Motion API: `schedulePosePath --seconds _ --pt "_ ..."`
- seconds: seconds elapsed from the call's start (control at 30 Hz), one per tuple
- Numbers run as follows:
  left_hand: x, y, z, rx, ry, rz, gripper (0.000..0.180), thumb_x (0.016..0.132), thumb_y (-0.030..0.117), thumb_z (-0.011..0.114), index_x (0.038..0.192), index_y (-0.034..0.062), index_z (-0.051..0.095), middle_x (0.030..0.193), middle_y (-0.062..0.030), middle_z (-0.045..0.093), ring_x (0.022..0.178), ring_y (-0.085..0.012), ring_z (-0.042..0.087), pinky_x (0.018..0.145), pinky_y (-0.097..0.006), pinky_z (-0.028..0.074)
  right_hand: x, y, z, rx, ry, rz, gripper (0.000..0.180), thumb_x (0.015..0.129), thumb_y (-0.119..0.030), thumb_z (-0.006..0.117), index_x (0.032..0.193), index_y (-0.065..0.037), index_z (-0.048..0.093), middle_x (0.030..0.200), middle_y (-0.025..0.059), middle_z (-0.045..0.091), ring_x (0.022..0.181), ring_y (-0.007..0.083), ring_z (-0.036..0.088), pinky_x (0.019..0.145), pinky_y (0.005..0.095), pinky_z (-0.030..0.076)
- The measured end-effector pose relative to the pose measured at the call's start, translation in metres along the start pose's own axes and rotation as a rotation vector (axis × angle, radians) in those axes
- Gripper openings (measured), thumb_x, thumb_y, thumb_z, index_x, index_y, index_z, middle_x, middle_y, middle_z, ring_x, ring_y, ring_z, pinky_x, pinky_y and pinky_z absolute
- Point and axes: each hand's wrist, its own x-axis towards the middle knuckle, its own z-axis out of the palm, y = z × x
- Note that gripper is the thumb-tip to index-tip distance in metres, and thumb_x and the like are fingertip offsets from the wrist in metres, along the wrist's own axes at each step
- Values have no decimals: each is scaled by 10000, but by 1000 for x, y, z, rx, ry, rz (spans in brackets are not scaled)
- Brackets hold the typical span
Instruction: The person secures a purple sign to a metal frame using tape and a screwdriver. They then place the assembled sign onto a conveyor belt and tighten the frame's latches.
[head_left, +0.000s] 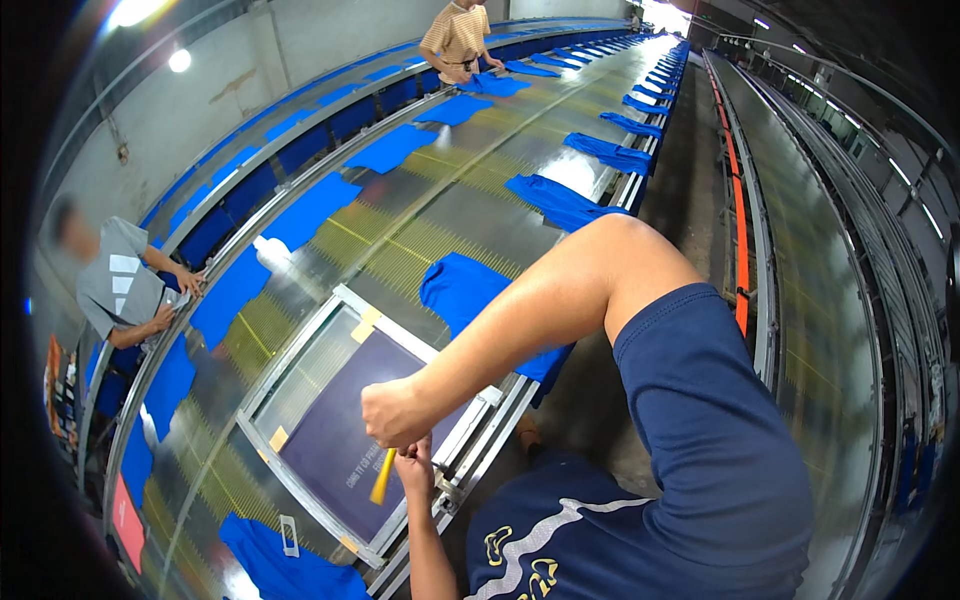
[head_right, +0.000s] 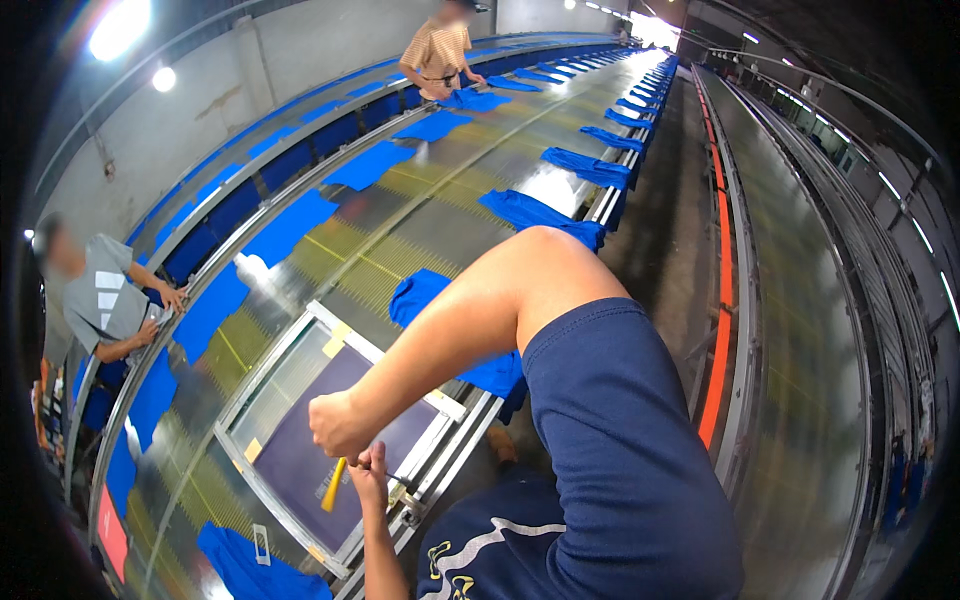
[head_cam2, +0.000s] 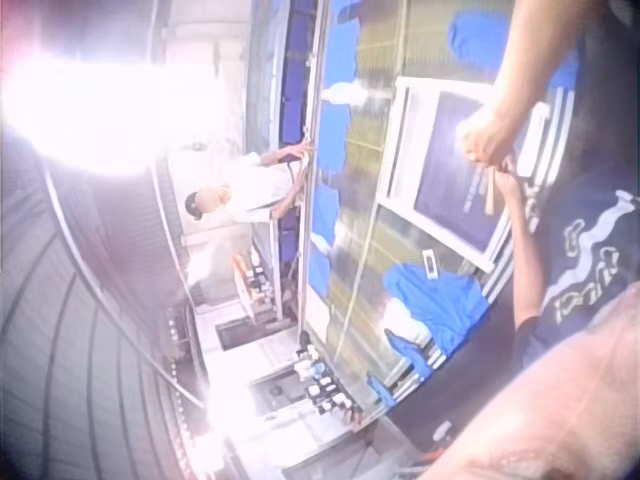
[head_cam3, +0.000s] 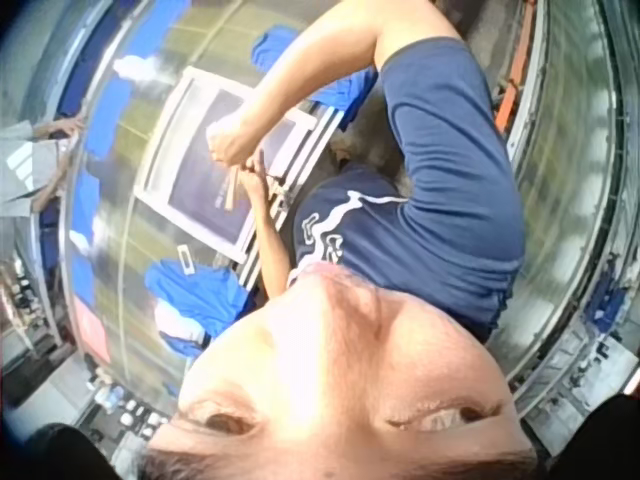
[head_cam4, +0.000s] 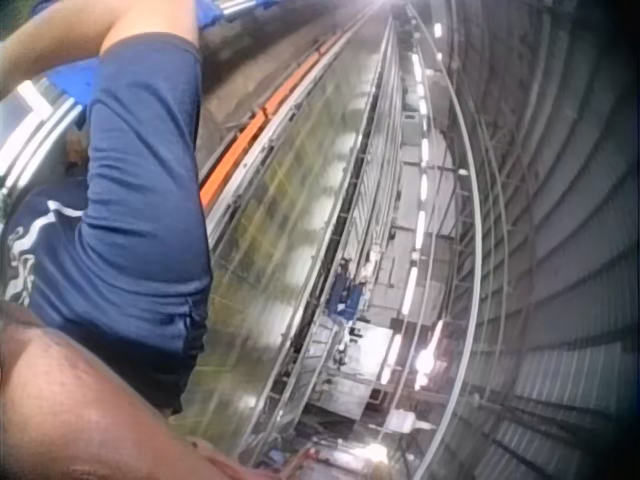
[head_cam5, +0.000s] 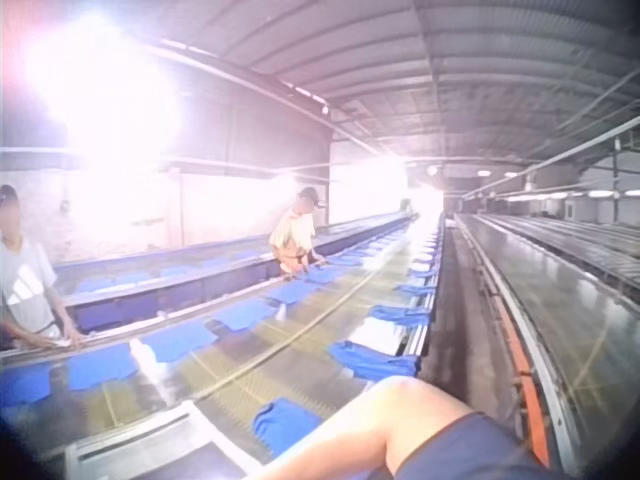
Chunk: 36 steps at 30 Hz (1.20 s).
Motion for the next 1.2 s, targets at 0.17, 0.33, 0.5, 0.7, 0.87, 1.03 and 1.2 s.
schedulePosePath --seconds 0.17,0.33,0.5,0.7,0.87,1.03,1.2 --pt "4 -64 -23 -160 -63 -32 247 984 169 637 783 65 540 837 -38 587 686 -75 514 599 -247 398 -20 -14 -18 881 -315 457 627 999 -574 500 812 -28 746 653 94 721 601 214 726 651 359 601" --pt "0 4 -12 -166 -185 -146 372 996 194 649 664 109 503 599 73 378 547 -51 304 503 -273 218 -7 20 -14 -24 323 -239 321 821 -275 715 1111 -141 687 1201 16 669 1175 203 608 842 414 537" --pt "-5 -10 -17 -155 -186 -163 294 993 197 657 752 77 539 669 58 418 585 -64 351 518 -271 270 19 29 -6 -92 496 -720 321 816 -433 748 980 -158 722 1140 22 696 1114 198 642 840 385 526" --pt "-13 1 -18 128 -104 -38 201 968 212 636 832 72 584 666 -13 494 608 -109 460 557 -310 377 6 -1 -4 48 154 -236 376 846 -500 666 690 -167 745 697 38 713 723 264 722 552 416 544" --pt "-46 -52 -35 636 -118 324 317 930 73 648 1244 105 672 1247 -115 662 1106 -313 633 911 -392 511 18 -14 -11 339 -45 -101 336 894 -467 669 759 -171 755 707 69 709 704 280 719 535 403 548" --pt "-82 -14 -21 529 131 267 535 771 109 776 1261 22 580 1206 -180 607 1123 -383 578 968 -450 468 2 -1 29 1161 -76 -154 366 911 -401 721 825 -46 701 840 152 701 801 285 689 660 409 506" --pt "-102 -32 -41 727 293 84 457 810 159 753 1237 56 625 1252 -156 608 1189 -369 565 1017 -464 440 29 13 39 1716 -395 -427 332 978 -310 675 865 1 647 1228 176 609 1155 288 576 1024 445 387"
